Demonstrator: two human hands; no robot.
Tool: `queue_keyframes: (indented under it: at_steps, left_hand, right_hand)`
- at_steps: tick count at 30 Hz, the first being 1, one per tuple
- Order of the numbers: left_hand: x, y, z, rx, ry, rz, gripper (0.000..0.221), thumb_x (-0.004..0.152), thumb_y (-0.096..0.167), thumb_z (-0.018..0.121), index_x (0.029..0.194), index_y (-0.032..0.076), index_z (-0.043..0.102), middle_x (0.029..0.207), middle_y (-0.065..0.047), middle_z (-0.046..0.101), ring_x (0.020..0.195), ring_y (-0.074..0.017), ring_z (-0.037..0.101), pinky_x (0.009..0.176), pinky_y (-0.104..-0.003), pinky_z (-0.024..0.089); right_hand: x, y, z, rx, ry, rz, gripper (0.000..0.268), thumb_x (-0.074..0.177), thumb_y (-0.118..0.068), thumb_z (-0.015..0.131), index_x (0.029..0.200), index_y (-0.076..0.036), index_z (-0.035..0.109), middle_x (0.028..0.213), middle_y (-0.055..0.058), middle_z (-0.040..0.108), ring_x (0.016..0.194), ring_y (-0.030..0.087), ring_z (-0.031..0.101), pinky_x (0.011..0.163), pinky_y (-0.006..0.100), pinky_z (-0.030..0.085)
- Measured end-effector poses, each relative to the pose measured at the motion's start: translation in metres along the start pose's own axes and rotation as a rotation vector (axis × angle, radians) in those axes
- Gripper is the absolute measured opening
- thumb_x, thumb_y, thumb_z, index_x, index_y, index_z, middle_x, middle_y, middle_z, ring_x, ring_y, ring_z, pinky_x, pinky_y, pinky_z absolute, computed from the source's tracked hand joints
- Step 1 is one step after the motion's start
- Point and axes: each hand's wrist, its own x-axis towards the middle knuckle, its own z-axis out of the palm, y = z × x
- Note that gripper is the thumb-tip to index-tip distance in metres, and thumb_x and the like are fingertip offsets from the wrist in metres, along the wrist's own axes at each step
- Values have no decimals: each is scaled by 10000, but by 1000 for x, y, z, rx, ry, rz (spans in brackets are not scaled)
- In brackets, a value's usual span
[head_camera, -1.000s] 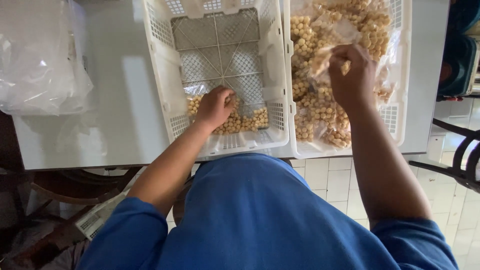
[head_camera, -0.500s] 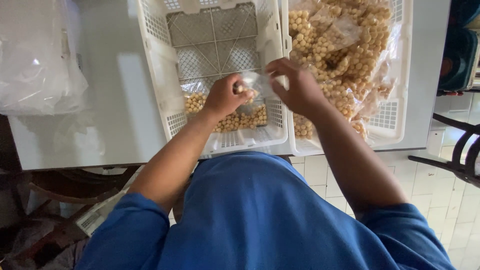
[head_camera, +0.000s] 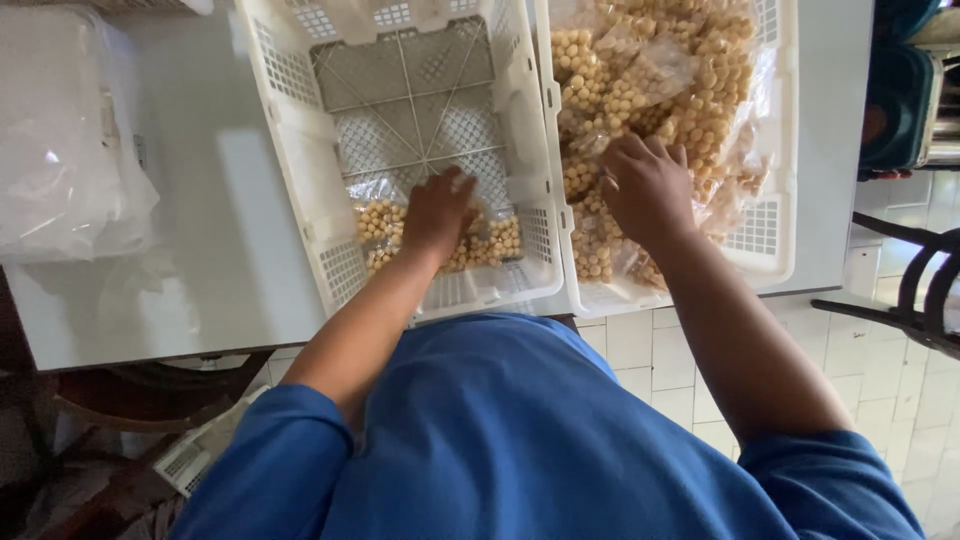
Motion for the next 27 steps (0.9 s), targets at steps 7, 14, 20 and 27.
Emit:
queue_keyframes:
  at_steps: [7,14,20,27]
  left_hand:
    - [-7,-20,62,105,-48,162,292,1145,298,785,1408,171,787,1383,-89,708,1270,-314,708,1025,-500,542]
    - [-6,-16,42,78,-59,150,470,1076,307,825,1516,170,732,1447,-107,700,1335,-336,662,1042,-509,485]
    - [-8,22,-37,-268,88,47,533,984,217,963,1477,90,807,1473,-138,804,1360,-397,744,1150,-648,556]
    - [5,78,-122,-967,214,121,805,1101,606,736,1716,136,515,1673,-270,675,1487,-406,740,1204,-584,655]
  right_hand:
    - [14,0,28,-239,84,136,468,908,-404,976,1225,-119,782,1223,114,716,1191,382,694,882,578,564]
    - [17,44,69,-367,222,64,75,949,-230,831,1015,-261,813,988,8,806,993,265,777,971,485,467]
    - [27,2,-40,312,74,448,155,1198,-63,660,1244,-156,776,1117,8,854,951,154,744,819,351,606]
    - [30,-31,-79,767,-40,115,109,1209,133,674,1246,31,674,1203,214,792,1008,303,823,831,378,743]
